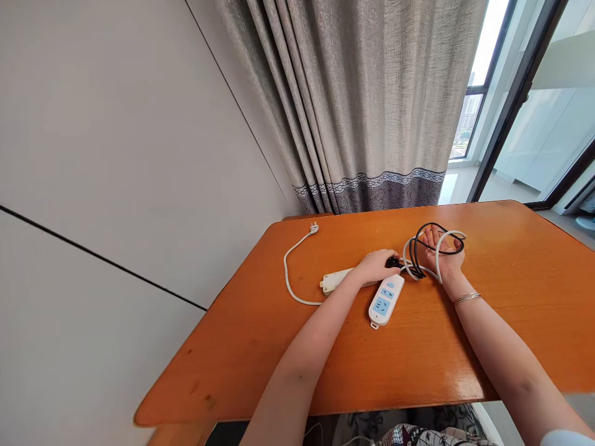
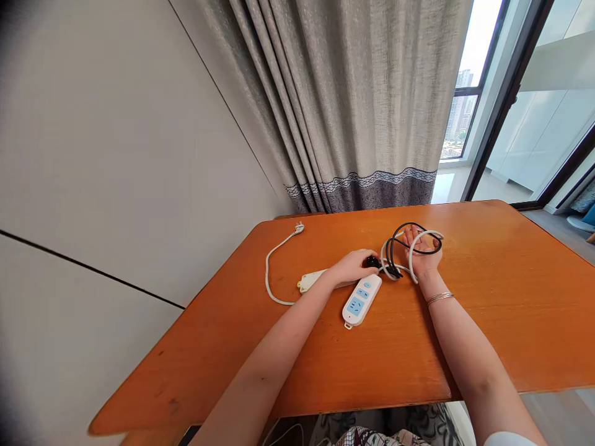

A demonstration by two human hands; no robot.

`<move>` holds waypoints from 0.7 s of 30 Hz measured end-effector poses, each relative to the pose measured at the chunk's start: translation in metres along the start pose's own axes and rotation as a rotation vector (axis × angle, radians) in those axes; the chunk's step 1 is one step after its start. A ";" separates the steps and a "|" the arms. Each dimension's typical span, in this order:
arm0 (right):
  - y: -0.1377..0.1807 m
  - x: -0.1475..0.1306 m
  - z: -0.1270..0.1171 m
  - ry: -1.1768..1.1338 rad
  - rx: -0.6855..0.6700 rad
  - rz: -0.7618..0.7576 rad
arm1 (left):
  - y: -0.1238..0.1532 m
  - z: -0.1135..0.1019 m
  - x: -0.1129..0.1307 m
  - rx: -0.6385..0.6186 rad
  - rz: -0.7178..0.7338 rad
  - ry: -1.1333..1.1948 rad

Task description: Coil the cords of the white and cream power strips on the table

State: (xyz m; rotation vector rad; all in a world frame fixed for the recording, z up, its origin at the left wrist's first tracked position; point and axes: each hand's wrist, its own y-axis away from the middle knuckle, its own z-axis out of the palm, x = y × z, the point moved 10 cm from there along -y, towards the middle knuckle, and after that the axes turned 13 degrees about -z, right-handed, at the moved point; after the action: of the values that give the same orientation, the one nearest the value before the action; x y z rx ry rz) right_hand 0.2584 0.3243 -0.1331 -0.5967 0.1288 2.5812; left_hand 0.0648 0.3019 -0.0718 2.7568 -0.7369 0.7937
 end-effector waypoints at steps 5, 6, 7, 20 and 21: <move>-0.010 -0.020 -0.020 -0.047 0.149 -0.041 | -0.004 -0.011 -0.011 0.089 -0.059 -0.017; -0.011 -0.024 -0.024 -0.058 0.186 -0.051 | -0.005 -0.015 -0.013 0.100 -0.059 -0.006; -0.013 -0.027 -0.029 -0.065 0.217 -0.063 | -0.005 -0.019 -0.016 0.118 -0.061 0.006; -0.027 -0.031 -0.044 0.119 0.182 -0.082 | 0.010 -0.107 -0.099 0.617 -0.308 0.381; -0.029 -0.031 -0.043 0.166 0.168 -0.086 | 0.010 -0.105 -0.104 0.598 -0.328 0.395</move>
State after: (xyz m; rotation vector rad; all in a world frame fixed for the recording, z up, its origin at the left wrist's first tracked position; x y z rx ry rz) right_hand 0.3131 0.3275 -0.1582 -0.7361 0.3638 2.4061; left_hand -0.0639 0.3675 -0.0394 2.9163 0.0483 1.6178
